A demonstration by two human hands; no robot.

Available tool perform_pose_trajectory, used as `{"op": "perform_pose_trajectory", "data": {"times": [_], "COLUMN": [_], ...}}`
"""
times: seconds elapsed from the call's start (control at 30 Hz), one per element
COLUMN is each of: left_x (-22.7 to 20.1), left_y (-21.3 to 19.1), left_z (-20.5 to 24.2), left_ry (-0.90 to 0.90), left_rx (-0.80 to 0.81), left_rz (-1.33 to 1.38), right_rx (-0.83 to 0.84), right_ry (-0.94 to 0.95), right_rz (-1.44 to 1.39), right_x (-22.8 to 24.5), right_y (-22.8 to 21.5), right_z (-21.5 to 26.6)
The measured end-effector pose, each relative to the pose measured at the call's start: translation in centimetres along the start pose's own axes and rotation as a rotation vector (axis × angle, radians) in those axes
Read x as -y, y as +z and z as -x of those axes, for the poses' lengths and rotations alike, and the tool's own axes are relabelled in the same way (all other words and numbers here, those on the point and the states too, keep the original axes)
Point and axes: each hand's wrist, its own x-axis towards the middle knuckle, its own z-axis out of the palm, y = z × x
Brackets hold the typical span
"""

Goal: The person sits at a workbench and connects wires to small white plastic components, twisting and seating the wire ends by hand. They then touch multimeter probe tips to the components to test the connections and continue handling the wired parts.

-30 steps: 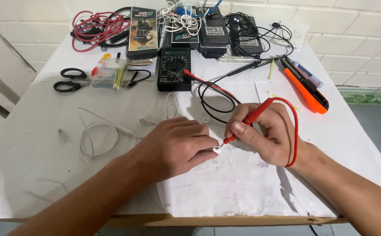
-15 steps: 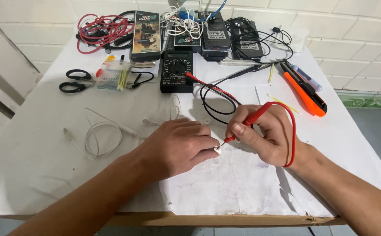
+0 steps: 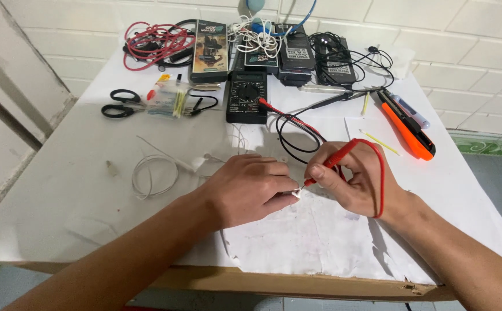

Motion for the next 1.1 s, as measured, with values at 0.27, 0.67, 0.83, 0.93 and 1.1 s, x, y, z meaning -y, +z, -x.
{"op": "perform_pose_trajectory", "data": {"times": [0.27,0.67,0.83,0.93,1.1], "left_x": [0.0,-0.1,0.0,0.0,-0.1], "left_y": [-1.0,-1.6,-1.4,-1.3,-1.3], "left_z": [-0.2,-0.4,-0.4,-0.3,-0.4], "left_ry": [-0.013,-0.012,0.014,-0.006,0.014], "left_rx": [0.020,0.059,0.059,0.058,0.013], "left_rz": [0.032,0.056,0.053,0.059,0.055], "right_rx": [0.012,-0.036,-0.016,-0.019,-0.019], "right_ry": [0.124,0.108,0.051,0.064,0.075], "right_rz": [0.142,0.127,0.139,0.141,0.148], "right_x": [-0.7,-1.1,-0.9,-0.6,-0.3], "right_y": [0.6,0.8,1.1,1.1,1.1], "right_z": [0.9,1.1,0.8,0.8,0.8]}}
